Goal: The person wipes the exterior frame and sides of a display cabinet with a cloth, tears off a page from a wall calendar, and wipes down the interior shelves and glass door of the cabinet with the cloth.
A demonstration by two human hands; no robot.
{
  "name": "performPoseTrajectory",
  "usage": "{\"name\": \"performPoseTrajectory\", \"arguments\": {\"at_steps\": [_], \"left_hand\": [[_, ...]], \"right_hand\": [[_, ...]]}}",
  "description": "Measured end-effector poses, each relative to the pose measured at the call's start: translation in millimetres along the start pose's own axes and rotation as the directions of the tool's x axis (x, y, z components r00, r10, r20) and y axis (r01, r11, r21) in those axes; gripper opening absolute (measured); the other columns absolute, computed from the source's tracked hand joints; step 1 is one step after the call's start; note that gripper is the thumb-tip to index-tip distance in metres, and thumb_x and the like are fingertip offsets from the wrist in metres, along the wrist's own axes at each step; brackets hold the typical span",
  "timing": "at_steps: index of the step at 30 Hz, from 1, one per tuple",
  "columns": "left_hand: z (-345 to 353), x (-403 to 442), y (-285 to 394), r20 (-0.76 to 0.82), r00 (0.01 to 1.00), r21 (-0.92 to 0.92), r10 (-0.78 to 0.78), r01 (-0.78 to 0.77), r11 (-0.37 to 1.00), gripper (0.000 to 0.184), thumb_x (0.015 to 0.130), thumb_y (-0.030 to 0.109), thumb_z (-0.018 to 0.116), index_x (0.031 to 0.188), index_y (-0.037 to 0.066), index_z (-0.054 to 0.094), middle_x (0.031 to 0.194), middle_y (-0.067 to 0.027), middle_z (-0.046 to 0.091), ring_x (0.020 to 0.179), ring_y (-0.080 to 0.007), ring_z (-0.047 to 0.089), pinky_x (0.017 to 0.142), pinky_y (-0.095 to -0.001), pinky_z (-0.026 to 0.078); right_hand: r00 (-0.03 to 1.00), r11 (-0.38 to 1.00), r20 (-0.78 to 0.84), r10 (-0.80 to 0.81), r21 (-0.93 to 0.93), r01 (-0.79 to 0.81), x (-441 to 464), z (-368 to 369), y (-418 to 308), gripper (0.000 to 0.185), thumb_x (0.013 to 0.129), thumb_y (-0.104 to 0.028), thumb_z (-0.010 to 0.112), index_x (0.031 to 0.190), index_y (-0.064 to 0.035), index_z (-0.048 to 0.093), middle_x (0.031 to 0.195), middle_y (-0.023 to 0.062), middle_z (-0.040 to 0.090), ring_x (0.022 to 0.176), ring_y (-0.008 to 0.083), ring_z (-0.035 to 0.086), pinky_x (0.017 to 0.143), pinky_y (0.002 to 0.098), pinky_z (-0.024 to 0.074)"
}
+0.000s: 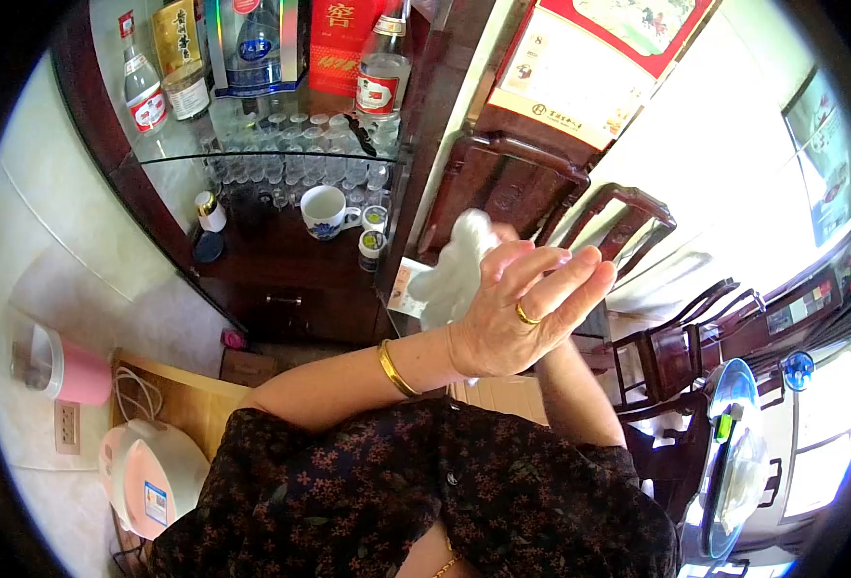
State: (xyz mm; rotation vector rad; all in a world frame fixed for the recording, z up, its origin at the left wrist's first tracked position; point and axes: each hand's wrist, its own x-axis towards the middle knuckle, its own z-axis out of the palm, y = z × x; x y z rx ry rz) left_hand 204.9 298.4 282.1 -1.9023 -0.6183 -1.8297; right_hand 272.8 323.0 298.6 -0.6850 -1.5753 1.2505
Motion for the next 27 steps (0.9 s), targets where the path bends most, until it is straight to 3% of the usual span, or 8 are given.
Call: {"name": "performPoseTrajectory", "arguments": {"at_steps": [6,8,10,16,20,21,23,27], "left_hand": [[-5.9,4.4,3.6,-0.034,0.999,0.049,-0.022,0.024,0.999,0.056,0.061,0.012,0.067,0.116,0.007,0.055,0.121,-0.0056,0.045,0.094,-0.0193,0.048,0.083,-0.0371,0.033],[-9.6,3.8,4.5,0.061,0.996,0.043,-0.062,0.060,0.997,0.051,0.073,0.015,0.068,0.121,0.012,0.050,0.127,0.0001,0.036,0.104,-0.0139,0.040,0.094,-0.0366,0.026],[-10.9,2.3,4.5,0.085,0.994,0.027,-0.072,0.070,0.997,0.051,0.072,0.015,0.067,0.120,0.012,0.050,0.127,-0.0002,0.036,0.105,-0.0143,0.039,0.094,-0.0369,0.026],[-9.9,2.7,3.1,0.112,0.992,0.023,-0.054,0.052,0.998,0.051,0.073,0.016,0.063,0.122,0.009,0.049,0.128,-0.0009,0.034,0.107,-0.0160,0.037,0.094,-0.0370,0.026],[-1.7,-2.1,0.2,0.016,1.000,0.031,-0.013,0.013,0.999,0.067,0.058,0.015,0.071,0.121,0.008,0.050,0.126,-0.0057,0.039,0.099,-0.0208,0.045,0.082,-0.0391,0.034],[3.3,-2.6,0.5,0.013,1.000,-0.019,-0.026,0.027,0.999,0.060,0.073,0.015,0.063,0.128,0.010,0.040,0.130,-0.0042,0.031,0.114,-0.0155,0.035,0.098,-0.0394,0.023],[-3.5,1.4,3.9,0.082,0.996,-0.031,-0.040,0.043,0.999,0.062,0.070,0.010,0.065,0.127,0.010,0.040,0.128,-0.0050,0.030,0.114,-0.0154,0.033,0.097,-0.0418,0.025],[6.3,3.9,8.2,0.028,0.999,0.028,-0.040,0.039,0.999,0.060,0.069,0.008,0.065,0.125,0.011,0.042,0.125,-0.0059,0.030,0.109,-0.0203,0.035,0.093,-0.0434,0.031]], "right_hand": [[0.988,0.989,0.133,0.084,-0.136,-0.066,-16.1,5.7,16.5,0.034,0.090,-0.025,0.040,0.114,-0.0031,0.047,0.097,0.0064,0.056,0.085,0.0124,0.052,0.073,0.0242,0.0431],[0.982,0.984,0.161,0.102,-0.163,-0.075,-17.1,5.4,16.6,0.034,0.090,-0.025,0.040,0.114,-0.0028,0.047,0.097,0.0065,0.056,0.085,0.0125,0.052,0.073,0.0243,0.0430],[0.980,0.982,0.173,0.096,-0.178,-0.065,-10.3,1.8,6.0,0.034,0.090,-0.025,0.040,0.114,-0.0026,0.047,0.097,0.0066,0.056,0.085,0.0125,0.052,0.073,0.0244,0.0430],[0.999,0.998,0.009,-0.034,0.049,0.034,37.4,-6.6,-36.7,0.034,0.090,-0.025,0.041,0.113,-0.0019,0.048,0.097,0.0068,0.056,0.084,0.0126,0.052,0.073,0.0247,0.0428],[1.000,0.999,-0.026,0.012,-0.048,-0.013,45.0,12.8,33.0,0.034,0.090,-0.025,0.041,0.112,-0.0014,0.048,0.096,0.0069,0.056,0.084,0.0127,0.052,0.073,0.0249,0.0427],[0.999,0.995,-0.009,0.053,-0.086,-0.054,38.9,19.3,54.2,0.034,0.090,-0.025,0.041,0.112,-0.0013,0.049,0.096,0.0070,0.056,0.084,0.0127,0.052,0.073,0.0250,0.0427],[0.986,0.972,0.040,0.165,-0.177,-0.155,11.1,26.2,96.9,0.034,0.090,-0.025,0.042,0.112,-0.0011,0.049,0.096,0.0070,0.056,0.084,0.0128,0.052,0.073,0.0251,0.0426],[0.908,0.871,0.140,0.395,-0.370,-0.322,-45.0,26.3,168.1,0.034,0.090,-0.025,0.042,0.111,-0.0006,0.049,0.096,0.0072,0.056,0.084,0.0129,0.052,0.073,0.0253,0.0425]]}}
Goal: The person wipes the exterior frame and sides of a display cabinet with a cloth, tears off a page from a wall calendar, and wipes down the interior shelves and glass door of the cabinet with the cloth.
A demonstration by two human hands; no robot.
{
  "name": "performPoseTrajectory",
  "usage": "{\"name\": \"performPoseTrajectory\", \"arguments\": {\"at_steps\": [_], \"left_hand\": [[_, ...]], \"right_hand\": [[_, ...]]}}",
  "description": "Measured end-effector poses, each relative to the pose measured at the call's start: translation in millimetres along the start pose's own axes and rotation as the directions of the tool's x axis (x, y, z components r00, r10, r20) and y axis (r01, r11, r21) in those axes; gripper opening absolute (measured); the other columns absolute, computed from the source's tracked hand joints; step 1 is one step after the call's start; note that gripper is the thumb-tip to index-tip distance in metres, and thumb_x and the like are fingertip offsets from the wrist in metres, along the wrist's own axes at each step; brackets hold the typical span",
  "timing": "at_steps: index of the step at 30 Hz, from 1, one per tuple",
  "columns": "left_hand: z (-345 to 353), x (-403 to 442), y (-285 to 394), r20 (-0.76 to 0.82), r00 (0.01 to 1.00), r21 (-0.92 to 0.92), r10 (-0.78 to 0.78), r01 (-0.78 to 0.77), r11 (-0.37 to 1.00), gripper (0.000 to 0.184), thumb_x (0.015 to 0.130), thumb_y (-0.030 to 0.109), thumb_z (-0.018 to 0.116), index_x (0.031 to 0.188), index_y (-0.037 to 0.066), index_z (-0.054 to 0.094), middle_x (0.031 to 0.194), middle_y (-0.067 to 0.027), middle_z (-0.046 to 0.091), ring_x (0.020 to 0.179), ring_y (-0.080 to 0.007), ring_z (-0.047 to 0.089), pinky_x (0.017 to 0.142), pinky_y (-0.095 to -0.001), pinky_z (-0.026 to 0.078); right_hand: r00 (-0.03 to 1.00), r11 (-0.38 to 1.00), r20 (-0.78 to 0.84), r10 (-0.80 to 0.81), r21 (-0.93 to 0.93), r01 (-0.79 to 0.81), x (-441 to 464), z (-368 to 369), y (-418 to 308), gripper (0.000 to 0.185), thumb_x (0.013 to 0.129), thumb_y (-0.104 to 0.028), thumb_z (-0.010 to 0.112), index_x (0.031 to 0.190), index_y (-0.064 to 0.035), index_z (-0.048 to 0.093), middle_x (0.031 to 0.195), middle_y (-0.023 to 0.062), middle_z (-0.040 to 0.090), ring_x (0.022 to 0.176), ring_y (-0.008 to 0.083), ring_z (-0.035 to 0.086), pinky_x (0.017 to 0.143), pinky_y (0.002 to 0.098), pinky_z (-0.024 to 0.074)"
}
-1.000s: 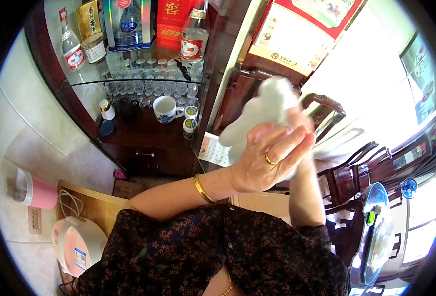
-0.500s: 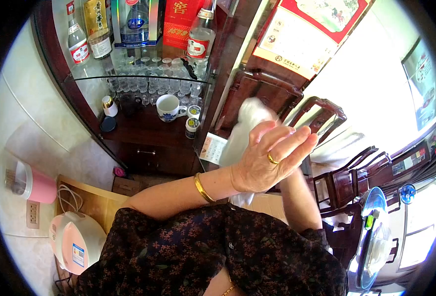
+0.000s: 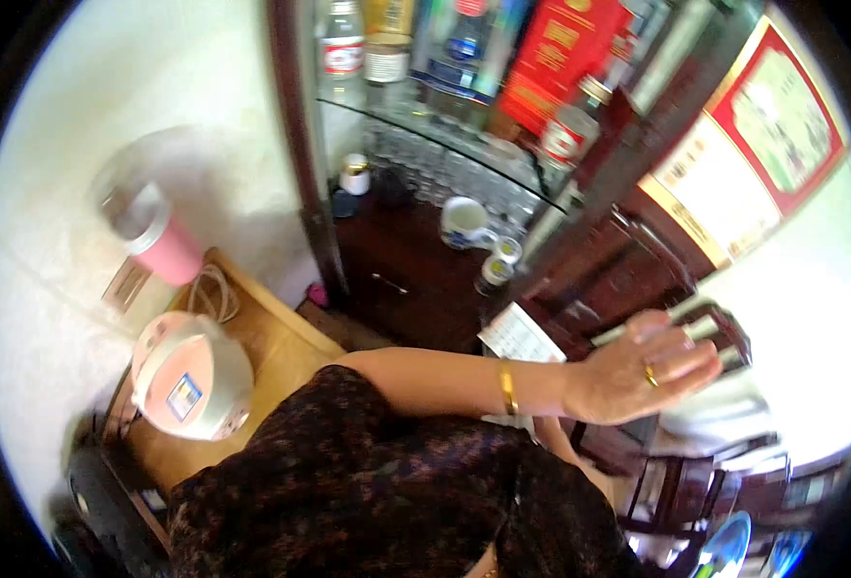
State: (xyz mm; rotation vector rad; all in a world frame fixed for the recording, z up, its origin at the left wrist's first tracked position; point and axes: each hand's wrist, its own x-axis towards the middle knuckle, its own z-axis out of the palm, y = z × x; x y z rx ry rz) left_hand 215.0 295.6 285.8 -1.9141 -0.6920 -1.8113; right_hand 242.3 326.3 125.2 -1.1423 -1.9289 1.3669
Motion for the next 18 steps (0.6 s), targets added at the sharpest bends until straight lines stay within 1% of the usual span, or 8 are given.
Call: {"name": "performPoseTrajectory", "arguments": {"at_steps": [2,8,9,10,13,14,16,18], "left_hand": [[-0.5,3.7,1.0,-0.024,1.000,0.061,-0.007,0.008,0.998,0.051,0.072,0.011,0.063,0.119,0.009,0.045,0.119,-0.0066,0.033,0.106,-0.0218,0.036,0.091,-0.0425,0.033],[-5.7,10.1,-2.5,0.031,0.999,0.087,0.044,-0.047,0.995,0.049,0.072,0.023,0.062,0.116,0.007,0.047,0.113,-0.0082,0.036,0.103,-0.0229,0.039,0.091,-0.0453,0.032],[-11.1,9.3,-3.5,0.042,0.997,0.038,0.069,-0.071,0.997,0.051,0.073,0.023,0.062,0.119,0.008,0.044,0.116,-0.0104,0.036,0.104,-0.0241,0.040,0.092,-0.0474,0.031],[-9.1,2.2,-3.8,0.047,0.998,-0.061,0.041,-0.038,0.997,0.052,0.076,0.015,0.058,0.125,0.010,0.042,0.124,-0.0113,0.038,0.108,-0.0239,0.041,0.093,-0.0488,0.030],[-33.9,-9.3,-17.3,0.124,0.992,-0.066,0.035,-0.027,0.997,0.052,0.076,0.015,0.060,0.124,0.013,0.043,0.122,-0.0118,0.038,0.109,-0.0250,0.042,0.092,-0.0515,0.029],[-47.2,-12.3,-22.0,0.115,0.993,-0.029,-0.019,0.022,0.999,0.057,0.071,0.013,0.064,0.123,0.014,0.043,0.123,-0.0122,0.038,0.106,-0.0269,0.041,0.093,-0.0513,0.026],[-82.5,-17.7,-40.5,0.149,0.983,0.104,-0.107,0.092,0.990,0.057,0.069,0.010,0.065,0.122,0.014,0.045,0.122,-0.0131,0.040,0.108,-0.0275,0.041,0.093,-0.0500,0.026],[-115.5,-17.4,-63.4,-0.007,0.984,0.338,-0.179,0.171,0.925,0.058,0.068,0.007,0.064,0.122,0.014,0.045,0.122,-0.0135,0.041,0.110,-0.0290,0.040,0.092,-0.0478,0.027]], "right_hand": [[0.995,0.994,0.066,0.081,-0.077,-0.075,-10.4,7.8,26.5,0.034,0.090,-0.025,0.042,0.111,-0.0004,0.050,0.096,0.0073,0.056,0.084,0.0129,0.052,0.073,0.0254,0.0425],[0.970,0.975,0.188,0.157,-0.185,-0.122,-19.4,12.6,55.8,0.034,0.090,-0.025,0.043,0.110,0.0003,0.050,0.095,0.0075,0.057,0.083,0.0130,0.051,0.073,0.0257,0.0423],[0.966,0.975,0.205,0.156,-0.190,-0.117,-17.9,13.6,56.4,0.034,0.090,-0.025,0.043,0.110,0.0004,0.050,0.095,0.0075,0.057,0.083,0.0130,0.051,0.073,0.0257,0.0423],[0.962,0.975,0.224,0.153,-0.190,-0.111,-16.0,14.3,56.6,0.034,0.090,-0.025,0.043,0.110,0.0005,0.050,0.095,0.0076,0.057,0.083,0.0131,0.051,0.073,0.0258,0.0422],[0.953,0.981,0.274,0.133,-0.174,-0.087,-7.9,21.2,53.0,0.034,0.090,-0.026,0.043,0.109,0.0009,0.051,0.095,0.0077,0.057,0.083,0.0131,0.051,0.073,0.0259,0.0421],[0.951,0.985,0.283,0.123,-0.154,-0.081,-3.8,24.8,49.1,0.034,0.090,-0.026,0.043,0.109,0.0010,0.051,0.095,0.0077,0.057,0.083,0.0131,0.051,0.073,0.0260,0.0421],[0.953,0.992,0.289,0.092,-0.110,-0.063,8.3,35.0,39.5,0.034,0.090,-0.026,0.043,0.109,0.0012,0.051,0.095,0.0078,0.057,0.083,0.0132,0.051,0.073,0.0261,0.0421],[0.957,0.998,0.281,0.068,-0.016,-0.066,18.4,46.1,24.1,0.034,0.090,-0.026,0.044,0.109,0.0015,0.051,0.095,0.0079,0.057,0.083,0.0132,0.051,0.073,0.0262,0.0420]]}}
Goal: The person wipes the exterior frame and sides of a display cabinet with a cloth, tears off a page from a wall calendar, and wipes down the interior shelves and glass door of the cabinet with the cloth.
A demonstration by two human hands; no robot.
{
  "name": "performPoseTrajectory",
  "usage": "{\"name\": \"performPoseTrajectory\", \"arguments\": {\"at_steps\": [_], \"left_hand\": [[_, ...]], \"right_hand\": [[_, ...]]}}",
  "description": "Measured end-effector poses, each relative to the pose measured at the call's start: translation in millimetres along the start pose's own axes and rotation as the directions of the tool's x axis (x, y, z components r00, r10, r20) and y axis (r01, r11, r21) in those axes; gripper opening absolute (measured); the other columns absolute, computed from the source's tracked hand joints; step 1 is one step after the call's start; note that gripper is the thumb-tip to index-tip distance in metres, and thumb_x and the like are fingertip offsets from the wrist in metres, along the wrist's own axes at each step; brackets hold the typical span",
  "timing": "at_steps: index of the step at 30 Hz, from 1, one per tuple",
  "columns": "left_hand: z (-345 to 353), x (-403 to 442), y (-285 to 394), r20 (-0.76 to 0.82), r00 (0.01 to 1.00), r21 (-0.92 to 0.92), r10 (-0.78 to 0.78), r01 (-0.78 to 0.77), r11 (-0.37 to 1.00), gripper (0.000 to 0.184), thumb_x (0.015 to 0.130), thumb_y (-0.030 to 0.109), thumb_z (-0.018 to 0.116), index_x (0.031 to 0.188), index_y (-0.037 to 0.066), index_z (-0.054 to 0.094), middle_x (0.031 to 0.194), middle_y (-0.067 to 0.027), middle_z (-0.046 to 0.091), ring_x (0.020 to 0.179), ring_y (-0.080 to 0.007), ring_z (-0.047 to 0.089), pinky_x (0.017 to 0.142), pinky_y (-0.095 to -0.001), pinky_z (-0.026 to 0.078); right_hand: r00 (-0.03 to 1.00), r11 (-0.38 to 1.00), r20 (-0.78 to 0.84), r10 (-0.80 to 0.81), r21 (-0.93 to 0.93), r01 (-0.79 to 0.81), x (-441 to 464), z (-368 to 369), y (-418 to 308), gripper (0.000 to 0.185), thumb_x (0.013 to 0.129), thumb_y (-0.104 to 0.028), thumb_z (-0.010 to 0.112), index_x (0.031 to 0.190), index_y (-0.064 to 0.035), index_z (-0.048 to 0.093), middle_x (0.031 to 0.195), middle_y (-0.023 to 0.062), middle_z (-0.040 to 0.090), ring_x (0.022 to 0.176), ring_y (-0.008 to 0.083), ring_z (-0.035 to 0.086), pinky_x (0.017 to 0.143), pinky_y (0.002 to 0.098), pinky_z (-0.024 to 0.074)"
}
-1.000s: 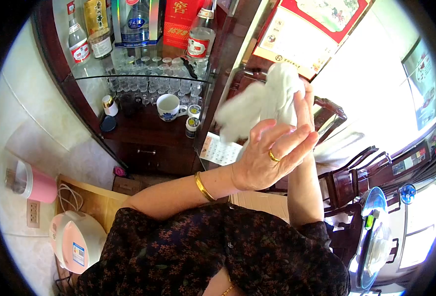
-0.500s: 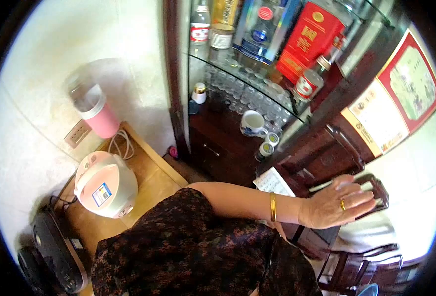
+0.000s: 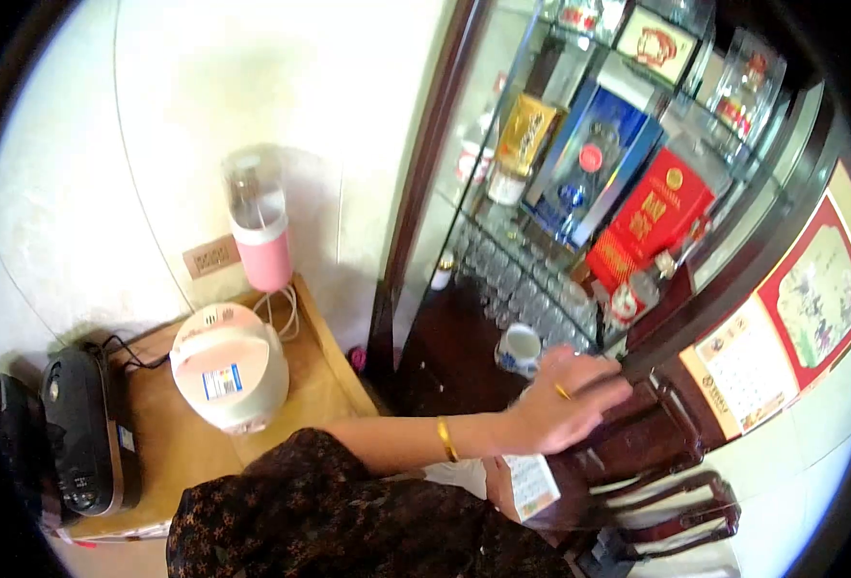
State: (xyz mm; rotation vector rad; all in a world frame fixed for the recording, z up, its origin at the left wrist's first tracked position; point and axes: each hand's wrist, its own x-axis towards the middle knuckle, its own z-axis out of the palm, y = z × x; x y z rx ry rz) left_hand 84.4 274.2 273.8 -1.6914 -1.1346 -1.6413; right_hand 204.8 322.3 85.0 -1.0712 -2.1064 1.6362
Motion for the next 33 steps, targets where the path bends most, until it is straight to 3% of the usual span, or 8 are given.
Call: {"name": "performPoseTrajectory", "arguments": {"at_steps": [3,7,8,9,17,23,29,33], "left_hand": [[-49.9,15.2,-44.5,-0.133,0.973,0.245,-0.187,0.215,0.946,0.054,0.070,0.006,0.061,0.121,0.009,0.044,0.122,-0.0160,0.040,0.110,-0.0314,0.039,0.092,-0.0444,0.027],[-101.8,39.1,-88.2,-0.332,0.928,0.382,-0.170,0.296,0.875,0.055,0.073,0.006,0.059,0.124,0.004,0.040,0.125,-0.0197,0.036,0.114,-0.0350,0.035,0.096,-0.0424,0.024],[-113.0,44.4,-95.6,-0.337,0.929,0.455,-0.153,0.303,0.837,0.061,0.072,0.006,0.062,0.126,0.003,0.036,0.127,-0.0201,0.034,0.115,-0.0357,0.033,0.097,-0.0434,0.024],[-120.2,48.4,-105.3,-0.361,0.921,0.461,-0.150,0.316,0.829,0.065,0.070,0.006,0.064,0.128,0.004,0.033,0.128,-0.0204,0.032,0.116,-0.0360,0.032,0.097,-0.0436,0.024],[-135.4,60.2,-154.8,-0.275,0.933,0.416,-0.234,0.335,0.846,0.073,0.068,0.000,0.062,0.132,0.007,0.028,0.132,-0.0222,0.027,0.120,-0.0385,0.029,0.100,-0.0435,0.025],[-145.1,58.0,-156.1,-0.212,0.963,0.359,-0.169,0.238,0.902,0.063,0.068,-0.011,0.048,0.128,0.000,0.035,0.130,-0.0219,0.032,0.116,-0.0384,0.035,0.098,-0.0411,0.030],[-160.0,50.8,-160.3,-0.280,0.938,0.397,-0.204,0.306,0.865,0.052,0.077,-0.011,0.035,0.128,-0.005,0.031,0.124,-0.0225,0.040,0.114,-0.0364,0.039,0.099,-0.0390,0.028],[-172.4,37.5,-170.5,-0.286,0.911,0.326,-0.298,0.385,0.863,0.051,0.080,-0.010,0.034,0.130,-0.004,0.028,0.125,-0.0216,0.039,0.116,-0.0345,0.038,0.099,-0.0387,0.029]], "right_hand": [[1.000,0.915,-0.022,-0.004,0.403,0.013,22.5,18.4,-42.5,0.034,0.089,-0.026,0.046,0.105,0.0024,0.054,0.093,0.0082,0.058,0.083,0.0146,0.052,0.073,0.0268,0.0414],[0.976,0.889,-0.133,-0.174,0.405,0.214,41.1,27.9,-143.4,0.038,0.088,-0.028,0.048,0.108,0.0038,0.053,0.097,0.0091,0.058,0.086,0.0158,0.052,0.077,0.0262,0.0406],[0.963,0.949,-0.177,-0.201,0.210,0.237,57.9,19.2,-158.6,0.041,0.087,-0.029,0.049,0.110,0.0043,0.052,0.102,0.0103,0.057,0.090,0.0169,0.052,0.080,0.0267,0.0396],[0.965,0.886,-0.175,-0.196,0.389,0.250,62.0,17.8,-184.1,0.042,0.087,-0.029,0.049,0.113,0.0046,0.051,0.105,0.0118,0.056,0.094,0.0186,0.052,0.084,0.0286,0.0388],[0.494,0.413,-0.400,-0.772,0.276,0.868,76.6,-28.0,-423.5,0.033,0.088,-0.025,0.045,0.110,-0.0007,0.051,0.098,0.0085,0.056,0.089,0.0153,0.053,0.079,0.0287,0.0408],[0.388,0.278,-0.272,-0.881,0.368,0.887,127.2,-82.4,-601.3,0.041,0.086,-0.031,0.046,0.114,-0.0022,0.049,0.100,0.0155,0.056,0.084,0.0222,0.059,0.072,0.0334,0.0481],[0.124,0.008,-0.702,-0.702,0.166,0.986,120.2,-46.0,-726.9,0.050,0.078,-0.025,0.061,0.116,0.0013,0.041,0.098,0.0174,0.055,0.086,0.0203,0.057,0.072,0.0321,0.0487],[-0.058,-0.147,-0.781,-0.621,0.044,0.988,118.6,-9.2,-777.6,0.032,0.084,-0.025,0.052,0.103,0.0007,0.049,0.095,0.0208,0.057,0.090,0.0315,0.055,0.078,0.0386,0.0429]]}}
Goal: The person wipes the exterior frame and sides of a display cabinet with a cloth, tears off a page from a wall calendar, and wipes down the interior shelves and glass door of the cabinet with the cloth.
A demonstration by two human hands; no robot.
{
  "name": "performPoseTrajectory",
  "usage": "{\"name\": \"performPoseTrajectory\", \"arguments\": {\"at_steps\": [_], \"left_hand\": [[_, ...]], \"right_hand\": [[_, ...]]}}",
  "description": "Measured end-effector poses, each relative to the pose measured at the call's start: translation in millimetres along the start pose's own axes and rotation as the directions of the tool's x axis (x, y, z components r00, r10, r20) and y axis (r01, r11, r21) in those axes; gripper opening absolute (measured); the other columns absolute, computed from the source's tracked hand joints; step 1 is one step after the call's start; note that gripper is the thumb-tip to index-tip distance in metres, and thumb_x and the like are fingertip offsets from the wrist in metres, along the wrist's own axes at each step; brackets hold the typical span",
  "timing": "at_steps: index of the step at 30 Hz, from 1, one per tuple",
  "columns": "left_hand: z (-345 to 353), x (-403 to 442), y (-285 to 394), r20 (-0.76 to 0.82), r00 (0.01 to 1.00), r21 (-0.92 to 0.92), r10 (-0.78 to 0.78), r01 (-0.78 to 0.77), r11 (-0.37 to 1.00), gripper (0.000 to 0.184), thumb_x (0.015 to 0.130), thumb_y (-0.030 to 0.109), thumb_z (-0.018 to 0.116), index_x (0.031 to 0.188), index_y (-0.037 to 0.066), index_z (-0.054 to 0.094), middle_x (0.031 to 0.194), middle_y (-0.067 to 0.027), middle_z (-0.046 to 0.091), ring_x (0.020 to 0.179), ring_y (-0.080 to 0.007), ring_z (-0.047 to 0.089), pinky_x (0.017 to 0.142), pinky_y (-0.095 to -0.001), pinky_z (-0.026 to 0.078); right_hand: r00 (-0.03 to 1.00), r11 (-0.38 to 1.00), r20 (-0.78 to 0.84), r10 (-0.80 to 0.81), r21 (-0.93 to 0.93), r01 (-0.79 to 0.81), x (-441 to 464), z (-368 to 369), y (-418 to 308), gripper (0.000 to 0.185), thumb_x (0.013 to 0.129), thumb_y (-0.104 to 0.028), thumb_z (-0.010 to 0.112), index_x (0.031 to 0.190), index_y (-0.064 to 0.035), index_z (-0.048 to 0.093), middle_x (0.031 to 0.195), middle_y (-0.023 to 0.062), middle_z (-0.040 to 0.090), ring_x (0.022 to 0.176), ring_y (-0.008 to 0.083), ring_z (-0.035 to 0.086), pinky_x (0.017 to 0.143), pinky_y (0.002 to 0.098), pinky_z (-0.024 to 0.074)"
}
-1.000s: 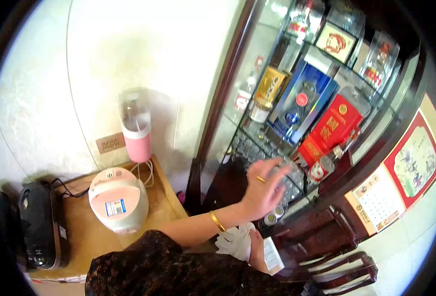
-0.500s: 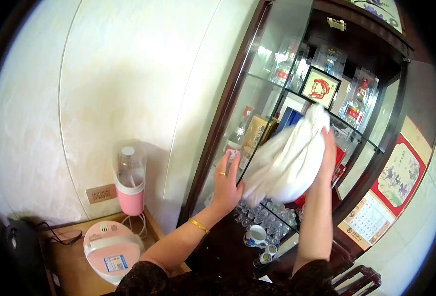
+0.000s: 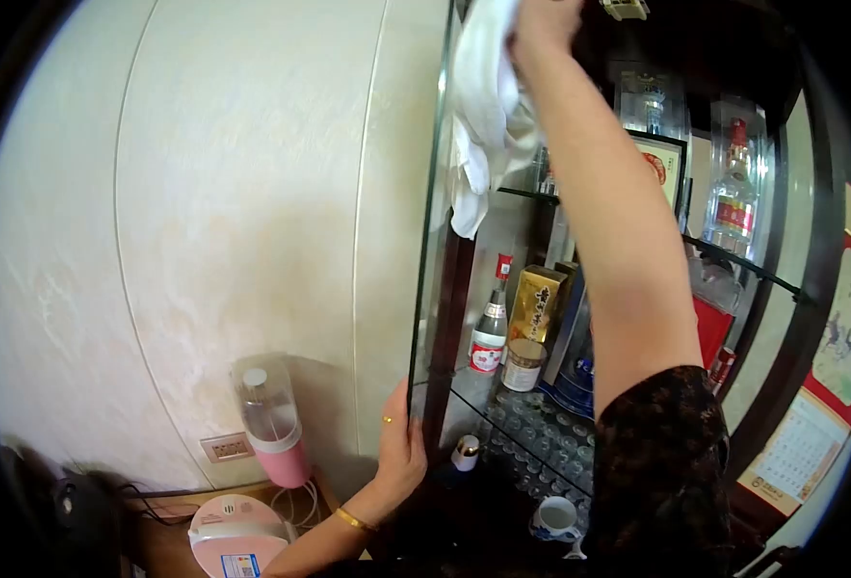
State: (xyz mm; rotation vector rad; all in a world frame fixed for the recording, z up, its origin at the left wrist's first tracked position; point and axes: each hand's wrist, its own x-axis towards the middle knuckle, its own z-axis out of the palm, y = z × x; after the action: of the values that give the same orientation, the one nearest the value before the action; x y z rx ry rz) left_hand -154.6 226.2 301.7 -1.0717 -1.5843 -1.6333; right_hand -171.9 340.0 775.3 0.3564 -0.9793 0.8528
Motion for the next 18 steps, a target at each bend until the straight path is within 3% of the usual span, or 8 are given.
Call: {"name": "performPoseTrajectory", "arguments": {"at_steps": [1,2,3,5,12,15,17,18], "left_hand": [[-1.7,1.5,2.6,-0.003,1.000,0.023,0.007,-0.007,1.000,0.051,0.080,-0.010,0.034,0.130,-0.004,0.028,0.125,-0.0216,0.039,0.116,-0.0345,0.038,0.099,-0.0387,0.029],[-5.4,2.9,9.5,0.002,0.999,-0.056,-0.039,0.039,0.998,0.051,0.082,-0.009,0.033,0.132,-0.002,0.026,0.126,-0.0207,0.039,0.117,-0.0325,0.039,0.098,-0.0381,0.031],[-7.9,3.3,11.6,0.009,0.996,-0.136,-0.087,0.087,0.987,0.051,0.083,-0.008,0.032,0.133,-0.001,0.024,0.127,-0.0199,0.038,0.117,-0.0304,0.039,0.097,-0.0374,0.033],[-13.6,3.9,0.5,-0.003,0.999,-0.094,-0.038,0.037,0.995,0.050,0.087,-0.005,0.030,0.135,0.002,0.020,0.130,-0.0183,0.037,0.118,-0.0270,0.040,0.095,-0.0366,0.037],[-27.1,5.8,-9.8,0.042,0.998,-0.126,-0.055,0.060,0.990,0.049,0.090,0.001,0.031,0.135,0.002,0.013,0.132,-0.0198,0.030,0.115,-0.0281,0.039,0.093,-0.0407,0.039],[-27.6,5.4,-13.6,0.044,0.998,-0.125,-0.038,0.043,0.991,0.048,0.091,0.002,0.032,0.135,0.002,0.013,0.132,-0.0197,0.029,0.115,-0.0284,0.039,0.092,-0.0410,0.039],[-29.1,7.3,-12.0,0.050,0.998,-0.102,-0.038,0.043,0.994,0.048,0.092,0.004,0.032,0.135,0.002,0.013,0.132,-0.0198,0.029,0.114,-0.0281,0.039,0.092,-0.0413,0.039],[-29.2,7.9,-11.7,0.049,0.998,-0.106,-0.038,0.043,0.993,0.048,0.092,0.004,0.032,0.135,0.002,0.013,0.132,-0.0198,0.029,0.114,-0.0281,0.039,0.092,-0.0413,0.039]], "right_hand": [[0.994,1.000,0.106,0.020,0.016,-0.022,-6.5,9.7,-6.0,0.032,0.084,-0.026,0.052,0.101,0.0010,0.050,0.099,0.0217,0.056,0.093,0.0317,0.054,0.079,0.0386,0.0429],[0.981,0.987,0.127,-0.146,-0.042,0.153,-4.3,38.0,15.8,0.039,0.085,-0.029,0.051,0.110,0.0016,0.049,0.109,0.0244,0.052,0.099,0.0338,0.052,0.085,0.0381,0.0408],[0.891,0.952,0.394,-0.227,0.283,0.118,-17.7,35.4,8.5,0.048,0.086,-0.031,0.048,0.121,0.0012,0.042,0.123,0.0251,0.042,0.112,0.0342,0.044,0.094,0.0357,0.0346],[0.844,0.937,0.418,-0.336,0.239,0.254,-22.5,44.1,7.3,0.056,0.087,-0.034,0.046,0.131,-0.0008,0.033,0.134,0.0234,0.031,0.124,0.0326,0.031,0.102,0.0340,0.0246],[0.796,0.964,0.562,-0.225,0.250,0.095,0.2,67.1,147.6,0.060,0.088,-0.037,0.041,0.135,-0.0028,0.026,0.139,0.0199,0.025,0.129,0.0287,0.022,0.106,0.0344,0.0176],[0.832,1.000,0.555,-0.002,0.007,-0.001,-11.0,49.0,202.5,0.062,0.083,-0.041,0.045,0.129,-0.0010,0.034,0.125,0.0216,0.042,0.114,0.0317,0.042,0.096,0.0364,0.0320],[0.837,0.997,0.544,0.066,-0.077,-0.029,-20.3,43.2,192.2,0.063,0.081,-0.042,0.046,0.127,-0.0004,0.037,0.120,0.0222,0.048,0.108,0.0327,0.049,0.092,0.0371,0.0368],[0.854,0.992,0.508,0.114,-0.098,-0.074,-27.3,40.4,163.4,0.059,0.081,-0.039,0.043,0.125,0.0011,0.040,0.123,0.0250,0.044,0.114,0.0361,0.043,0.096,0.0371,0.0327]]}}
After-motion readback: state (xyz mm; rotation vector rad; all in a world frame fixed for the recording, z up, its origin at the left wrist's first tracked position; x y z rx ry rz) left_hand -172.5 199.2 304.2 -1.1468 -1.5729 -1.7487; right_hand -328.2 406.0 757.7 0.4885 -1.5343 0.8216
